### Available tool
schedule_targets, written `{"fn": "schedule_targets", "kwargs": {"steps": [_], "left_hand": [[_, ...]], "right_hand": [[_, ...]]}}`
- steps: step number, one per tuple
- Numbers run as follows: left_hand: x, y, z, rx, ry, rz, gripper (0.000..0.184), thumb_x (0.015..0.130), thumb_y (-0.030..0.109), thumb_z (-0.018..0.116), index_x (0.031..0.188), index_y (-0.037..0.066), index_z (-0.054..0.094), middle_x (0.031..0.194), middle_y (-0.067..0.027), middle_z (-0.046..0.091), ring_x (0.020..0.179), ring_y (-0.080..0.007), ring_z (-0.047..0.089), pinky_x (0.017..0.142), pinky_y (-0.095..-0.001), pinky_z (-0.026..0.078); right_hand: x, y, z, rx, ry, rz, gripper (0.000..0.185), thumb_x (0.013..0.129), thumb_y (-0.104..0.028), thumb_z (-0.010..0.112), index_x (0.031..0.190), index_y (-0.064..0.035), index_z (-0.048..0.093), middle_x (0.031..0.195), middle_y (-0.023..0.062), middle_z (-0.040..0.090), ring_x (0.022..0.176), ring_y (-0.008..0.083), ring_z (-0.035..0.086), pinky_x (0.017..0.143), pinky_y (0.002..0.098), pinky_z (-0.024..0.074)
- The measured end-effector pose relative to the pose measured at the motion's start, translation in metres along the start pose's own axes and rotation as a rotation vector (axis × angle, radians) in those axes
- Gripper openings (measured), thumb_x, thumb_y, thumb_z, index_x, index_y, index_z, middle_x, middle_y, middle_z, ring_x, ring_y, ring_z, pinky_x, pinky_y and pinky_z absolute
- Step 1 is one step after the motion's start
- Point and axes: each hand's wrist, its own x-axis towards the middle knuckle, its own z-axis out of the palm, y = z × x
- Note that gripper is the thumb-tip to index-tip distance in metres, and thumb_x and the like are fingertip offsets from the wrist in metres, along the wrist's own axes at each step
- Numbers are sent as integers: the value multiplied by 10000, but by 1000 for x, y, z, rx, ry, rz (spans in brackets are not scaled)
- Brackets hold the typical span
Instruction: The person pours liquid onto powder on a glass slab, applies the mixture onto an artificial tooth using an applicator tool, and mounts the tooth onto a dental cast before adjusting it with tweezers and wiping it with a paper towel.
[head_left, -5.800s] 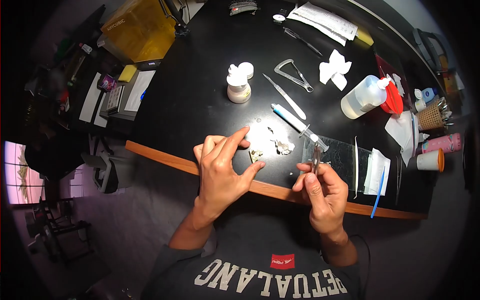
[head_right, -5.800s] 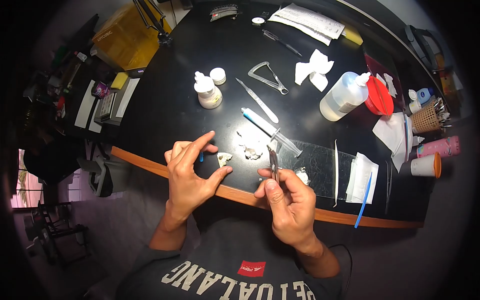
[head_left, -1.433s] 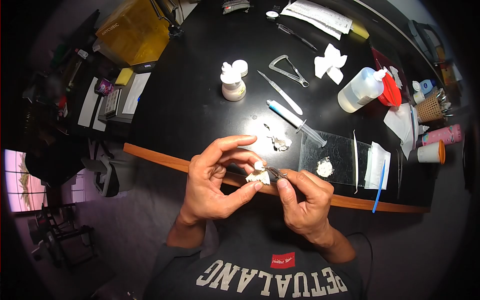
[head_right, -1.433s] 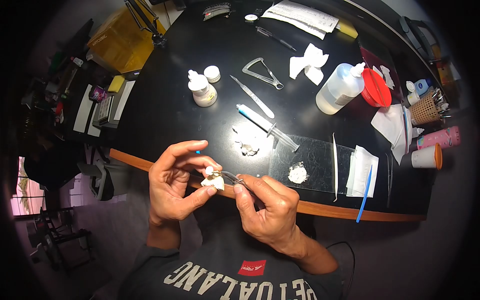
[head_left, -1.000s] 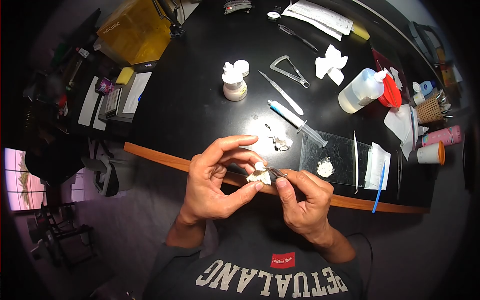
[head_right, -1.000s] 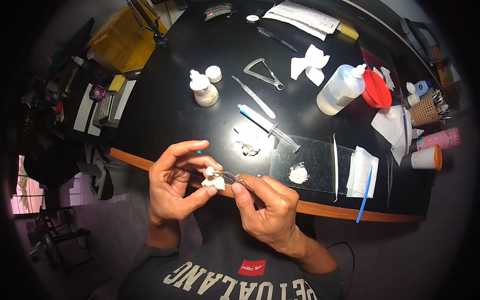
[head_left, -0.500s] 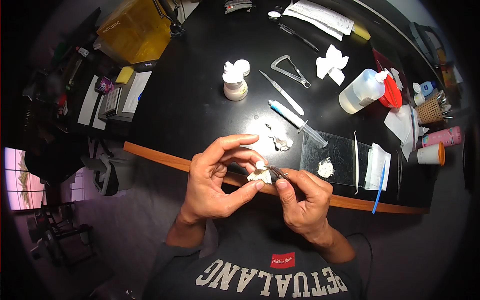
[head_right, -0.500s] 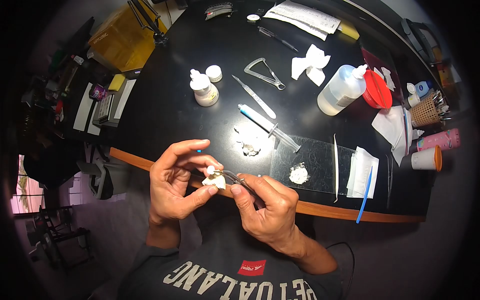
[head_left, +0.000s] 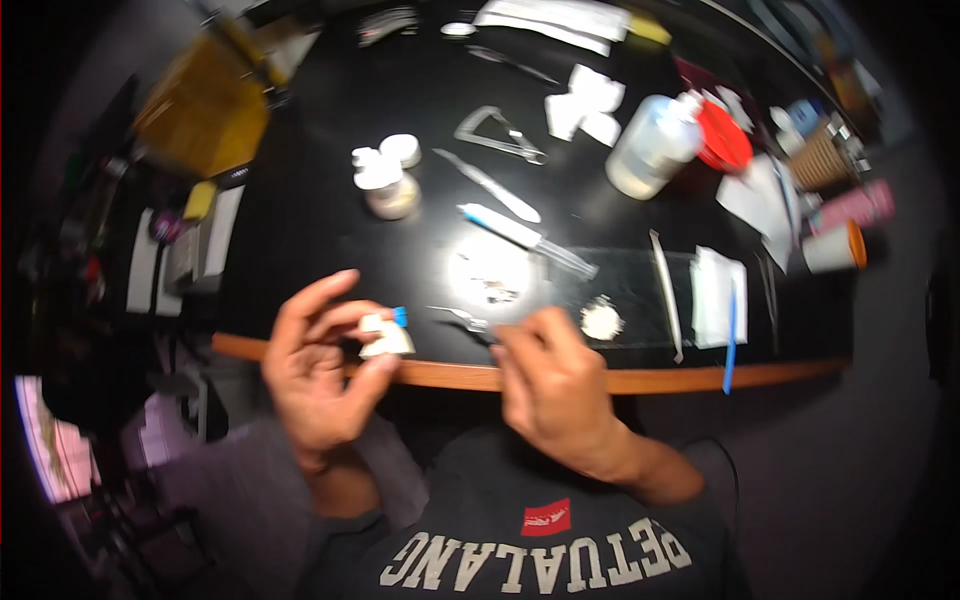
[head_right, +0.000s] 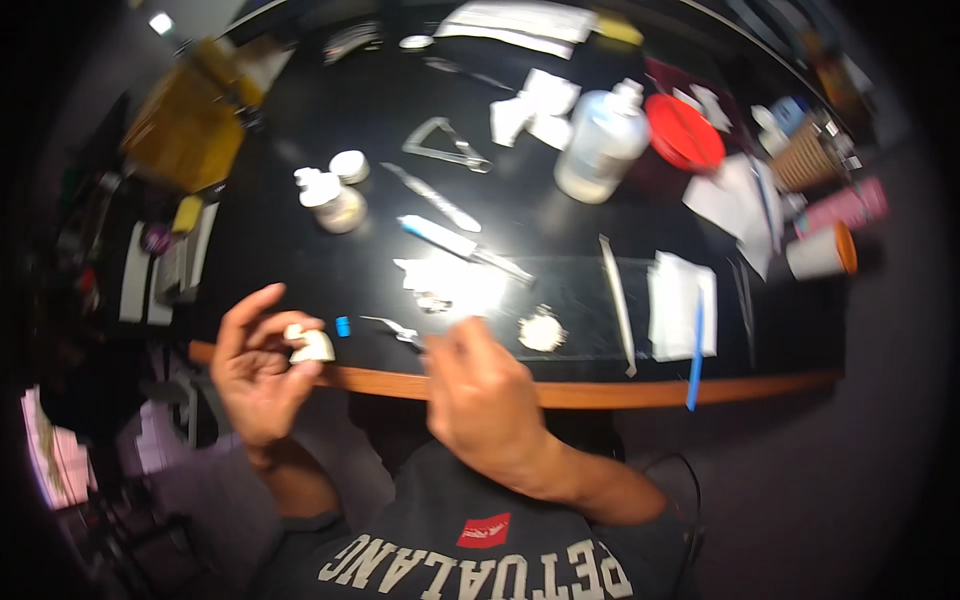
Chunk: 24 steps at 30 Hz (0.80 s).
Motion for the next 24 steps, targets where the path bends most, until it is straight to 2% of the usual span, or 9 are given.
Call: {"fn": "schedule_targets", "kwargs": {"steps": [2,4,10,12,16,18,19,20,24], "left_hand": [[1,0,-3,29,22,33,718,833,-121,729,1503,-85,474,1175,-209,737,1016,-157,692,971,-291,550],[1,5,-1,48,32,8,720,835,-100,738,1504,-93,471,1170,-209,738,1013,-155,692,973,-297,549],[1,-2,20,55,-13,1,723,820,-70,782,1483,-88,496,1148,-200,752,1004,-152,687,960,-290,522],[1,-9,31,63,-55,-14,718,810,-78,791,1470,-83,510,1151,-196,754,1015,-163,696,962,-297,519],[0,-26,60,51,-150,31,705,804,-97,826,1447,-83,537,1166,-189,750,1077,-203,728,955,-309,528],[2,-30,71,-16,-197,8,718,812,-111,835,1459,-84,527,1185,-195,746,1087,-213,734,954,-313,532],[4,-32,74,-36,-229,17,743,818,-119,837,1482,-87,505,1180,-205,756,1081,-206,730,956,-313,532],[5,-31,74,-25,-270,-27,849,811,-91,840,1542,-94,410,1139,-235,764,1110,-252,725,1022,-363,531],[12,-32,79,-127,-278,-44,901,832,-104,842,1588,-101,352,1132,-237,766,1098,-249,736,1009,-358,553]], "right_hand": [[7,3,14,-199,15,-116,144,824,-71,743,940,0,695,921,128,609,870,275,635,744,404,452],[11,4,25,-210,16,-107,166,790,-83,739,934,-8,703,919,116,614,891,266,633,752,399,453],[12,11,6,-50,54,-91,118,845,-107,768,923,-27,730,880,103,618,845,271,627,742,401,474],[3,24,-27,-31,119,-41,115,871,-98,792,945,-21,747,906,117,652,825,291,647,733,409,509],[-12,67,-91,-314,348,254,181,848,-46,846,995,22,765,964,148,684,868,335,691,762,424,551],[-17,79,-102,-363,285,386,200,837,-54,870,989,27,768,955,156,671,852,340,693,750,423,546],[-20,86,-102,-355,276,373,216,818,-44,884,983,32,766,949,157,662,830,346,685,736,425,539],[-20,88,-100,-329,291,381,174,830,-16,865,960,28,760,939,151,656,820,350,676,728,434,531],[-21,93,-97,-332,281,334,108,874,29,806,922,24,710,922,147,649,774,324,661,693,431,511]]}}
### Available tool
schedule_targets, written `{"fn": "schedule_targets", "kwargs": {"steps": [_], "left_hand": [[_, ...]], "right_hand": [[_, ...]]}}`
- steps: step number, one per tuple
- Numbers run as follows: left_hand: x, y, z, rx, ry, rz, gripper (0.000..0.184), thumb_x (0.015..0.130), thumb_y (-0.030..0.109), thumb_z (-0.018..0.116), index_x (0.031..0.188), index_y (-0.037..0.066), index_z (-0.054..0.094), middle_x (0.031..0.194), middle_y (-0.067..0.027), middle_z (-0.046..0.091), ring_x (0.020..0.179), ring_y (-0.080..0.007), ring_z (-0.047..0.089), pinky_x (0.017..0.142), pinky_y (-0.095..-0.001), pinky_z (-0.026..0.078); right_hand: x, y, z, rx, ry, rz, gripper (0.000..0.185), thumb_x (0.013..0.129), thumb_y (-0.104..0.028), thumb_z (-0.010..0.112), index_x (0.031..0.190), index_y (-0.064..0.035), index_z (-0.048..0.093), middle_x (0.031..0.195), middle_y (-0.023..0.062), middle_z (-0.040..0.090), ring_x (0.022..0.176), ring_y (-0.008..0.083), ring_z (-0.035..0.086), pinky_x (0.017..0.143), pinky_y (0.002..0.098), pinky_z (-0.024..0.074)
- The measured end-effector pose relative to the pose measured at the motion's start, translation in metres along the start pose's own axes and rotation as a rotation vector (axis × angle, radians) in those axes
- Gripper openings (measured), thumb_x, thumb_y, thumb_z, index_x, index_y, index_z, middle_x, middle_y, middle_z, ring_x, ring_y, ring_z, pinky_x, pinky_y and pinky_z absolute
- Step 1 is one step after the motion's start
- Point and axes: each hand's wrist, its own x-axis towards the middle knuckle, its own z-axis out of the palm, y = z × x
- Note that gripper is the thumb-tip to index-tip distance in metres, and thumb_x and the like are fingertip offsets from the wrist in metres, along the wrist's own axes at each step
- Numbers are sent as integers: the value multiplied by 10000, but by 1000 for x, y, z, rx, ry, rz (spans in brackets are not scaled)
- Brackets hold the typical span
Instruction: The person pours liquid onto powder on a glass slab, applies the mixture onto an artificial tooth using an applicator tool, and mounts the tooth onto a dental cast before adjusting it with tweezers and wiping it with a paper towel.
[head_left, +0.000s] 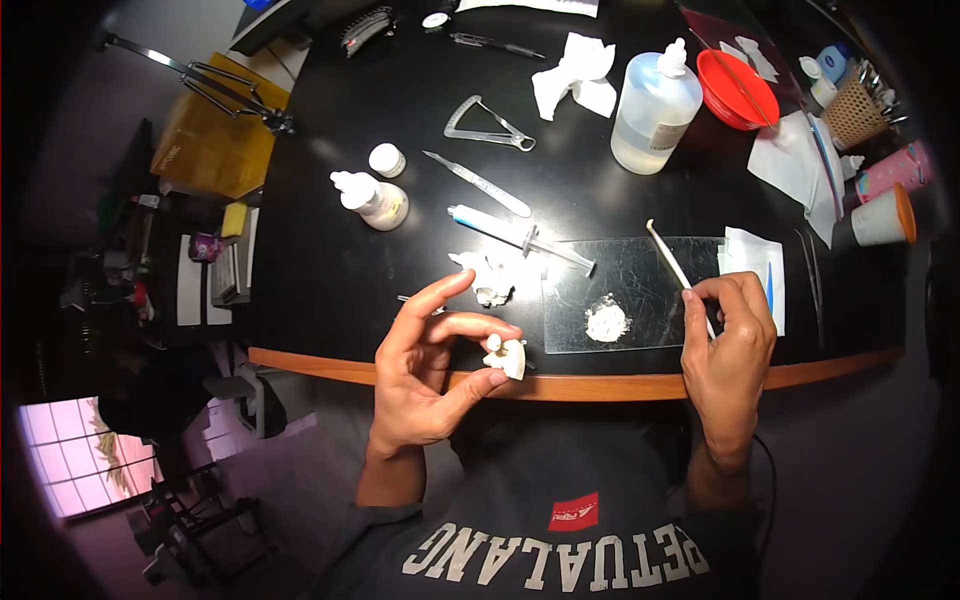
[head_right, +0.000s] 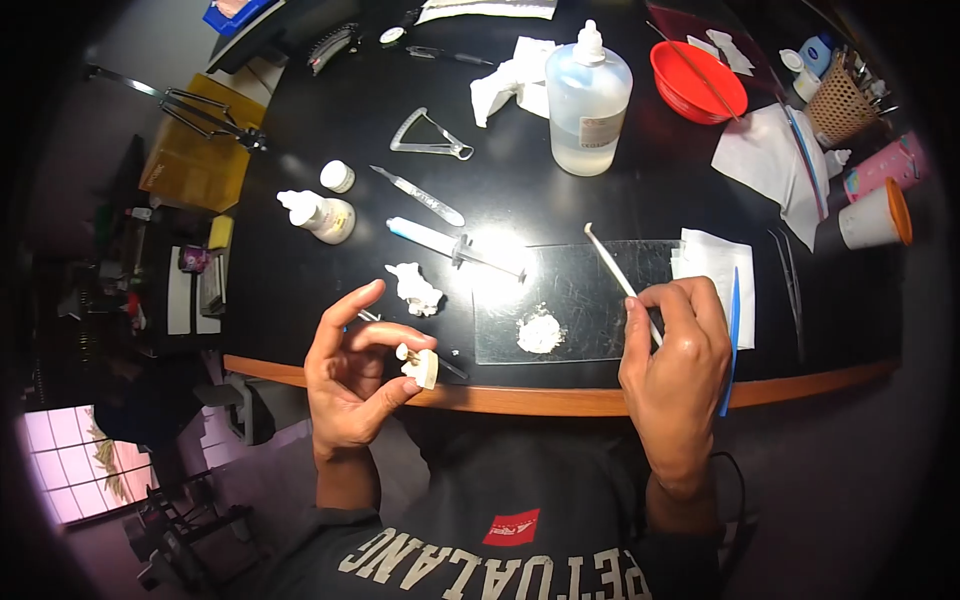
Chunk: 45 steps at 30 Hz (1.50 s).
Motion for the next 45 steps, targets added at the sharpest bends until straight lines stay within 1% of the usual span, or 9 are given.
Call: {"fn": "schedule_targets", "kwargs": {"steps": [4,5,8,14,17,20,25,33,45], "left_hand": [[4,5,0,-79,-3,-27,886,854,-125,819,1596,-104,335,1143,-238,767,1112,-240,739,1030,-353,545],[3,6,0,-82,0,-31,888,854,-122,820,1597,-105,334,1142,-237,768,1108,-236,739,1021,-349,545],[3,7,4,-28,21,-25,903,848,-107,835,1598,-109,333,1138,-227,770,1090,-218,738,979,-331,545],[-6,-2,11,230,69,62,886,844,-38,846,1586,-96,365,1114,-192,762,1082,-248,736,992,-353,547],[-11,0,15,330,69,73,861,834,-48,846,1569,-92,398,1112,-183,762,1085,-246,737,976,-342,547],[-16,2,23,352,129,69,809,817,-56,864,1518,-102,464,1074,-195,791,1006,-202,760,941,-299,544],[-17,1,25,350,111,85,796,810,-51,862,1505,-104,477,1080,-209,789,968,-186,754,921,-287,547],[-11,-4,26,346,78,124,795,804,-54,862,1499,-111,481,1078,-218,785,954,-190,754,896,-279,560],[-9,-7,26,343,59,136,785,802,-50,864,1489,-116,489,1071,-223,786,944,-181,751,892,-278,565]], "right_hand": [[-3,-6,-18,115,-111,119,88,920,47,760,948,16,682,870,129,643,683,219,625,629,353,464],[-8,-1,-22,304,-183,212,51,983,39,712,1013,23,675,831,83,649,653,108,565,590,284,418],[-17,-6,-13,825,-78,227,46,1033,24,667,1076,39,666,850,45,659,684,53,544,614,230,425],[-29,8,-21,1592,-414,282,179,932,41,597,1064,95,704,1009,218,724,851,224,760,787,324,643],[-34,-1,-3,1234,-153,-111,225,860,76,791,1067,33,715,882,149,749,716,208,762,629,294,613],[-37,3,4,780,45,-373,213,886,51,787,1064,2,682,817,128,748,619,170,718,536,283,539],[-45,1,9,661,55,-339,149,880,-9,603,1025,-40,618,710,111,721,505,160,623,476,304,453],[-42,9,9,554,-59,-458,237,717,17,681,952,-8,669,724,111,689,484,196,592,462,319,424],[-39,7,10,545,-89,-457,237,714,13,682,949,-16,672,727,85,692,491,191,589,459,321,382]]}}
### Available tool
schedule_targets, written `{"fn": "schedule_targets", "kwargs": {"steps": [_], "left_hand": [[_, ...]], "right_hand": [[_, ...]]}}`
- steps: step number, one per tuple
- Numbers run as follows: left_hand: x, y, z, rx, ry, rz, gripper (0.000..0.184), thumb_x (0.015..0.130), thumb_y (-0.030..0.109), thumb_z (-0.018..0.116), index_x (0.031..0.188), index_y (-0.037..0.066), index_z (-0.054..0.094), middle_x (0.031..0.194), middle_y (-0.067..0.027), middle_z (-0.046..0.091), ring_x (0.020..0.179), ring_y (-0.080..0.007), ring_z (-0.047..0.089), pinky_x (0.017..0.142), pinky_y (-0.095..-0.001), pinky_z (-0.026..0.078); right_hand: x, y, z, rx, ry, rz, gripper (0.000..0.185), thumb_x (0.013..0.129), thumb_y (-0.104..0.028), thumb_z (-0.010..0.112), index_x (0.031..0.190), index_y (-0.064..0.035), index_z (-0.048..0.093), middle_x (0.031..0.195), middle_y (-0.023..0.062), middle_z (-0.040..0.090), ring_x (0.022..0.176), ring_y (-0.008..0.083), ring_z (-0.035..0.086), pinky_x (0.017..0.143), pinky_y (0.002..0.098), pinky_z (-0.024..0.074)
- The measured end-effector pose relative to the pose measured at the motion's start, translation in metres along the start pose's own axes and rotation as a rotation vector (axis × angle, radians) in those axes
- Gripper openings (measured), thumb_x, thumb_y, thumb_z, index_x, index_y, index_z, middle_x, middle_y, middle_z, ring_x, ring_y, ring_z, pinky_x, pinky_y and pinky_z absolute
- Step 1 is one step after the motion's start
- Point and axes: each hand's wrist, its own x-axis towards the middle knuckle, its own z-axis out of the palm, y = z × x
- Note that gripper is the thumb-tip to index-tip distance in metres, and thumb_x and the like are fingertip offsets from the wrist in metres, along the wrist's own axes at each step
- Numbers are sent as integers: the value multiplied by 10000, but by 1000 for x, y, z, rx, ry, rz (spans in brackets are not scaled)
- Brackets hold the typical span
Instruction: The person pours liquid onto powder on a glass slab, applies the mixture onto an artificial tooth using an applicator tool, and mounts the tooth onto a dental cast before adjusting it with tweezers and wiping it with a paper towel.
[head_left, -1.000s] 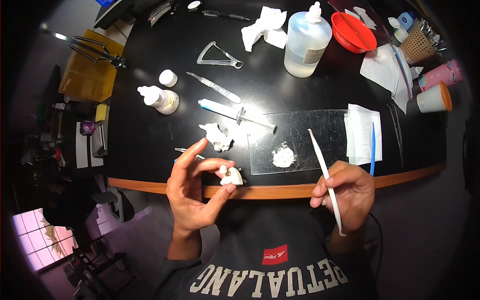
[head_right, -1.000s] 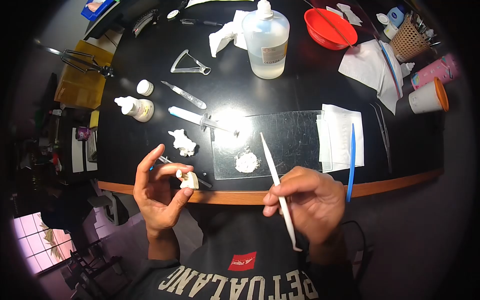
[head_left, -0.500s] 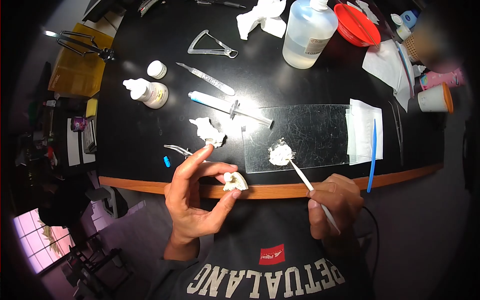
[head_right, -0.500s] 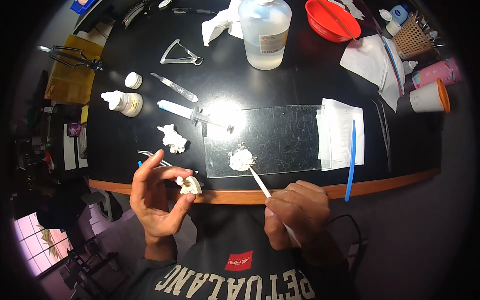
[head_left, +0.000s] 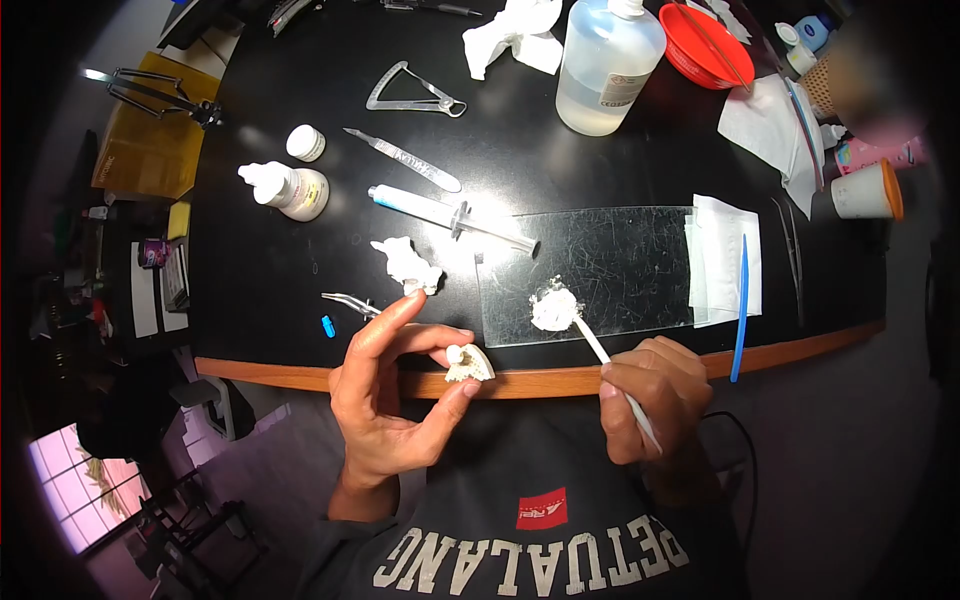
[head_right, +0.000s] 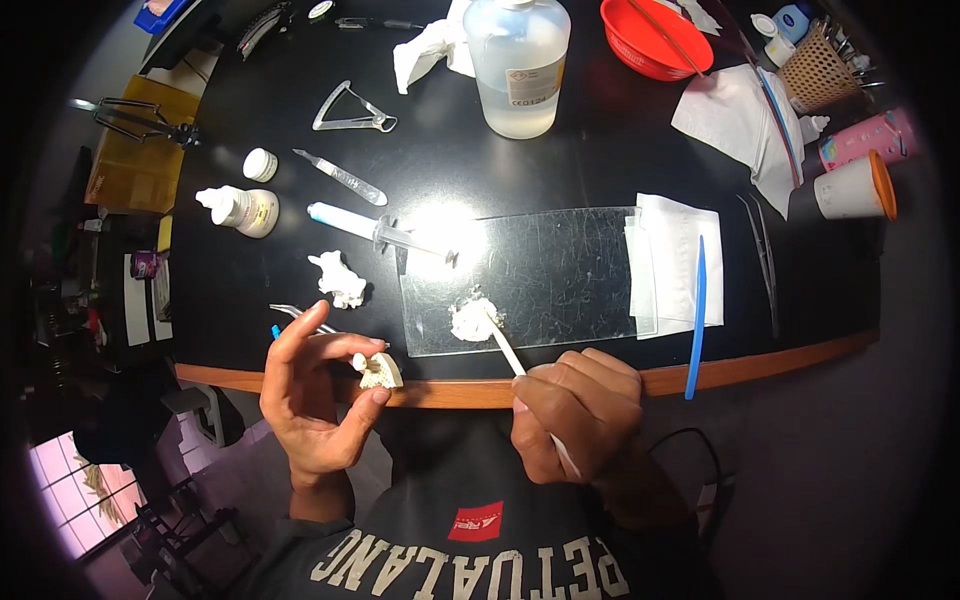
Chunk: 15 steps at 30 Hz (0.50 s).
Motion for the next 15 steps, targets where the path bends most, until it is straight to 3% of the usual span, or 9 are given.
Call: {"fn": "schedule_targets", "kwargs": {"steps": [15], "left_hand": [[0,-3,4,5,35,-2,761,801,-65,857,1475,-124,507,1062,-227,786,944,-182,756,887,-277,569]], "right_hand": [[0,-1,0,-7,5,-5,245,722,-6,665,966,-13,687,694,71,684,485,183,581,469,336,345]]}}
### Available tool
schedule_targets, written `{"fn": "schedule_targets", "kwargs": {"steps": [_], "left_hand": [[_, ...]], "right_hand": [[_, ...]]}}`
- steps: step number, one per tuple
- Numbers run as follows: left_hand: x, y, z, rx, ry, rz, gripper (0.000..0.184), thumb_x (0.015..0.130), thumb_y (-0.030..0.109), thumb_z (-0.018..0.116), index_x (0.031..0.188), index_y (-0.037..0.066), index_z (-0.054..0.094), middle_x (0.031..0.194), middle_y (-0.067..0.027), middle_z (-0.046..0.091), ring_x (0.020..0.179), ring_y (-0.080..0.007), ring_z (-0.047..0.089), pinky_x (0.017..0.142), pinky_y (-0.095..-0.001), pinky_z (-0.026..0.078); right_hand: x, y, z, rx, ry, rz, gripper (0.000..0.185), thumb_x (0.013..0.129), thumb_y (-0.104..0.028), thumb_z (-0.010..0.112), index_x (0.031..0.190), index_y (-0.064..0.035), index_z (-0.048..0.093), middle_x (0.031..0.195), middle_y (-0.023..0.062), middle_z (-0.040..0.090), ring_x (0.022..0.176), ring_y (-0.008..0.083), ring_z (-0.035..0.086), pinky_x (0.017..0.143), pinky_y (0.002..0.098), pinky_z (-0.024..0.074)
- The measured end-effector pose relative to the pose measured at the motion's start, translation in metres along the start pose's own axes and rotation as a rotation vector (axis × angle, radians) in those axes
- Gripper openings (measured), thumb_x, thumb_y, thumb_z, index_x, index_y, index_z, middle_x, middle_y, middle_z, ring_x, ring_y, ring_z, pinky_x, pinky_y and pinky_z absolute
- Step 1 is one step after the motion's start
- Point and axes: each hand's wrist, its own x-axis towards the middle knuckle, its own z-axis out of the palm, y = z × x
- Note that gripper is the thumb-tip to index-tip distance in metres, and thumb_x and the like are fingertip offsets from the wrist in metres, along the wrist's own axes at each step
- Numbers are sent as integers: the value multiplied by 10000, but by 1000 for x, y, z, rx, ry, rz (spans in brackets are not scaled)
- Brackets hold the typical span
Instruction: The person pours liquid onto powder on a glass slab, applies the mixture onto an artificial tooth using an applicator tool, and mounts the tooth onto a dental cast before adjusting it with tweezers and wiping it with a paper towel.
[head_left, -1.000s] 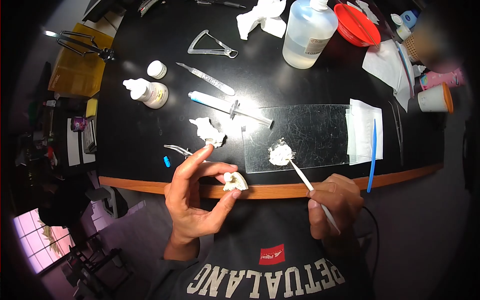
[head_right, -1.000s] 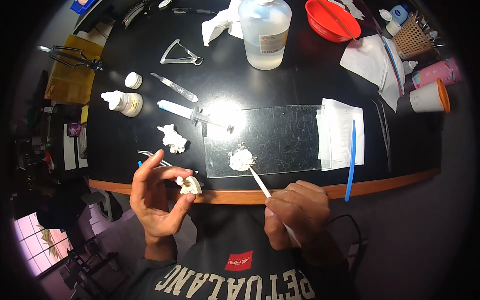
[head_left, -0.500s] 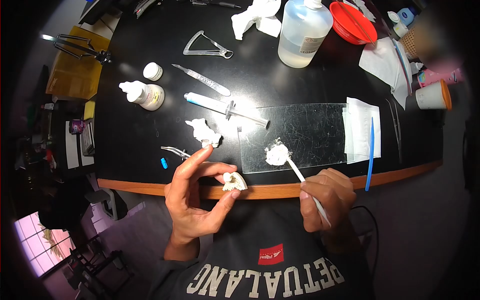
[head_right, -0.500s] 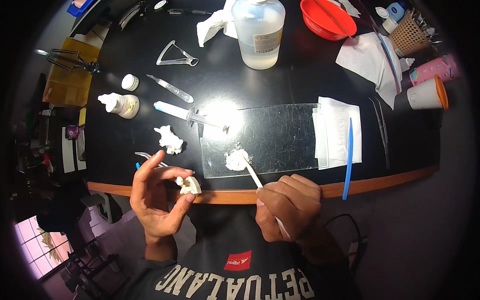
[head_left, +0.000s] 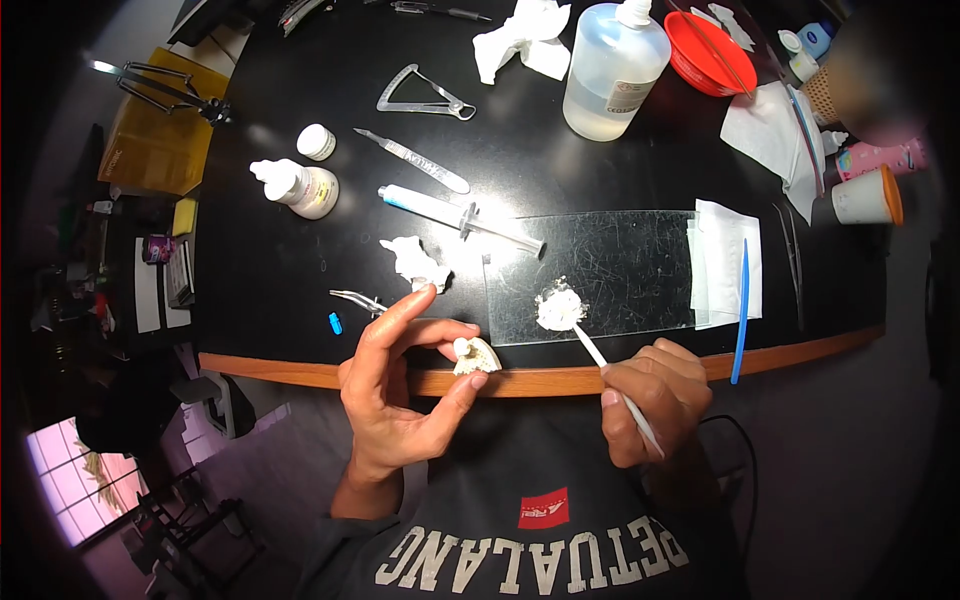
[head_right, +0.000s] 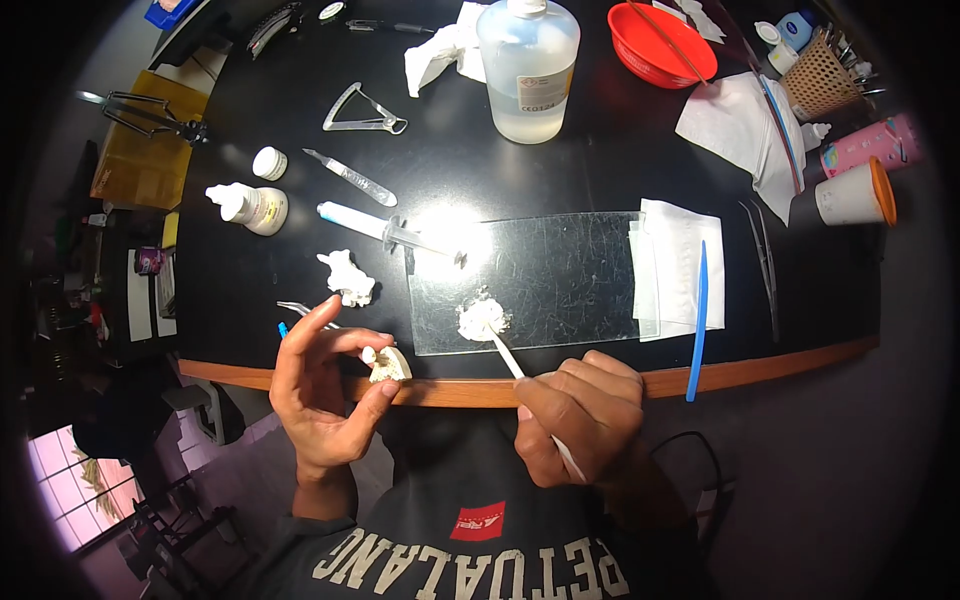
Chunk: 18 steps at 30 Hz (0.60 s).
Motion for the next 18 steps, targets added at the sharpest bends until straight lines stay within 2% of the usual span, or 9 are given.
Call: {"fn": "schedule_targets", "kwargs": {"steps": [4,12,15,18], "left_hand": [[1,0,-1,-1,-6,9,764,800,-67,859,1475,-125,507,1067,-226,785,948,-184,754,883,-278,572],[-1,0,0,-15,0,-1,761,802,-69,859,1476,-122,511,1069,-225,784,955,-182,754,882,-278,574],[-3,3,-4,7,-52,-43,818,805,-51,848,1518,-110,452,1102,-183,757,1055,-242,749,939,-322,526],[-3,2,-4,-8,-48,-39,816,806,-53,847,1518,-112,451,1103,-184,757,1057,-239,749,940,-322,525]], "right_hand": [[0,1,-2,23,-10,-9,265,717,-7,656,979,-4,693,671,72,672,481,190,581,472,335,351],[1,2,-1,5,25,-28,264,709,-19,650,961,10,722,754,92,684,515,197,588,484,339,384],[1,1,-2,-15,34,-19,253,707,-35,653,943,10,729,783,96,680,525,192,578,499,338,388],[0,1,-3,-31,27,-22,243,715,-53,654,935,9,738,797,95,685,526,188,572,517,336,391]]}}
